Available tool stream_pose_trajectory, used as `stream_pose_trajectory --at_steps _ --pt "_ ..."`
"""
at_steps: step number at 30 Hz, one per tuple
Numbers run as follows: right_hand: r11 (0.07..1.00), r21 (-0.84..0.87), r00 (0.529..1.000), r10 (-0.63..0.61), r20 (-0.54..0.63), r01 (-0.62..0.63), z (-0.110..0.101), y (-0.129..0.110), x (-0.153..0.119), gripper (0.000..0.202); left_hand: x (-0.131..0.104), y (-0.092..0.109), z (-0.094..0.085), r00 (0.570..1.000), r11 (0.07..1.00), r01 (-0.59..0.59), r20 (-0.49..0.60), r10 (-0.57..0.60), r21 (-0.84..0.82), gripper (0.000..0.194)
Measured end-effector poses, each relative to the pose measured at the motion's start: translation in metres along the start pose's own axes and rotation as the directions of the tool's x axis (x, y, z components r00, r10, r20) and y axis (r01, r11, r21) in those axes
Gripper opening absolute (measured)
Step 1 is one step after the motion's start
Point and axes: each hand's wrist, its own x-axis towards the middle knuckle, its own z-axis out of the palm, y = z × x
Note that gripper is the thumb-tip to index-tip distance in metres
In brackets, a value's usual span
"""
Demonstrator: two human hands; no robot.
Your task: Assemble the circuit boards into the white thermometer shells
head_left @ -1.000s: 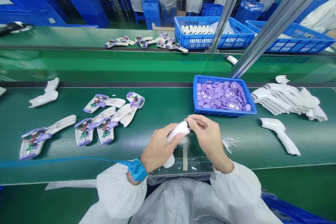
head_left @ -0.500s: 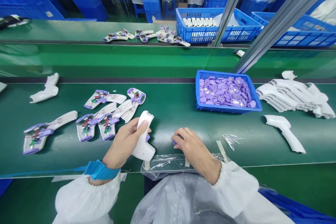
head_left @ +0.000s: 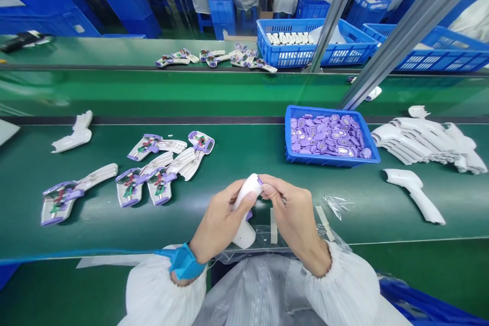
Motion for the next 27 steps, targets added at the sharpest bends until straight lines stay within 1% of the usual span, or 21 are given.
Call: stream_pose_trajectory --at_steps 2,4,7,9,11,13,16,17,18,19,20,21,22,23,24,25,26,27 --pt "1.000 0.006 1.000 0.019 -0.012 -0.019 -0.002 0.000 -0.002 0.021 -0.001 0.003 -0.002 1.000 0.999 -0.009 0.026 0.008 0.037 0.047" --pt "0.999 -0.003 0.999 0.038 -0.024 -0.038 -0.005 0.001 -0.004 0.019 -0.003 0.006 -0.005 0.998 0.992 -0.036 0.047 0.031 0.118 0.046" --pt "0.999 0.005 0.999 0.047 -0.019 -0.047 -0.009 0.001 -0.005 0.022 -0.005 0.007 -0.007 0.995 0.945 -0.101 0.007 0.104 0.311 0.045" --pt "1.000 0.011 1.000 0.007 0.026 -0.008 -0.010 0.001 -0.005 0.028 -0.004 0.004 -0.006 0.983 0.893 -0.156 -0.021 0.181 0.421 0.044" --pt "0.998 -0.010 0.993 -0.058 0.106 0.059 -0.010 0.001 -0.007 0.030 -0.003 0.000 -0.003 0.964 0.842 -0.233 0.000 0.267 0.486 0.039" --pt "0.995 -0.041 0.986 -0.083 0.146 0.090 -0.008 0.002 -0.009 0.027 0.000 -0.004 -0.001 0.936 0.773 -0.303 0.019 0.352 0.557 0.034" --pt "0.999 -0.038 0.995 -0.034 0.099 0.038 -0.009 0.007 -0.016 0.025 0.004 -0.006 0.000 0.879 0.661 -0.387 0.040 0.476 0.643 0.029" --pt "1.000 -0.021 0.996 -0.018 0.086 0.020 -0.011 0.008 -0.019 0.024 0.004 -0.007 0.000 0.863 0.642 -0.421 0.064 0.502 0.641 0.028" --pt "1.000 -0.004 0.996 0.000 0.084 0.000 -0.013 0.009 -0.021 0.024 0.004 -0.008 0.000 0.853 0.643 -0.440 0.067 0.517 0.627 0.027" --pt "1.000 0.007 0.996 0.021 0.092 -0.022 -0.016 0.009 -0.024 0.023 0.003 -0.010 0.000 0.855 0.667 -0.423 0.027 0.518 0.613 0.027" --pt "0.999 0.012 0.992 0.044 0.118 -0.045 -0.019 0.010 -0.026 0.023 0.003 -0.014 0.002 0.860 0.702 -0.372 -0.060 0.507 0.607 0.025" --pt "0.997 0.007 0.983 0.071 0.170 -0.073 -0.021 0.009 -0.028 0.023 0.002 -0.018 0.004 0.854 0.738 -0.298 -0.177 0.490 0.606 0.025" --pt "0.995 -0.010 0.966 0.100 0.237 -0.100 -0.021 0.009 -0.030 0.023 0.003 -0.023 0.006 0.831 0.767 -0.218 -0.298 0.470 0.603 0.029" --pt "0.993 -0.034 0.944 0.120 0.308 -0.115 -0.020 0.009 -0.032 0.023 0.005 -0.028 0.009 0.798 0.787 -0.156 -0.393 0.457 0.597 0.035" --pt "0.992 -0.062 0.922 0.124 0.366 -0.109 -0.017 0.009 -0.033 0.023 0.007 -0.032 0.011 0.776 0.794 -0.123 -0.441 0.451 0.596 0.041" --pt "0.993 -0.089 0.909 0.112 0.401 -0.083 -0.012 0.009 -0.034 0.024 0.011 -0.036 0.012 0.773 0.791 -0.118 -0.445 0.453 0.601 0.046" --pt "0.993 -0.110 0.907 0.089 0.412 -0.048 -0.007 0.009 -0.034 0.024 0.015 -0.038 0.012 0.782 0.785 -0.128 -0.426 0.455 0.606 0.048" --pt "0.992 -0.124 0.914 0.066 0.399 -0.017 -0.002 0.008 -0.033 0.026 0.018 -0.039 0.011 0.797 0.782 -0.139 -0.400 0.452 0.607 0.049"
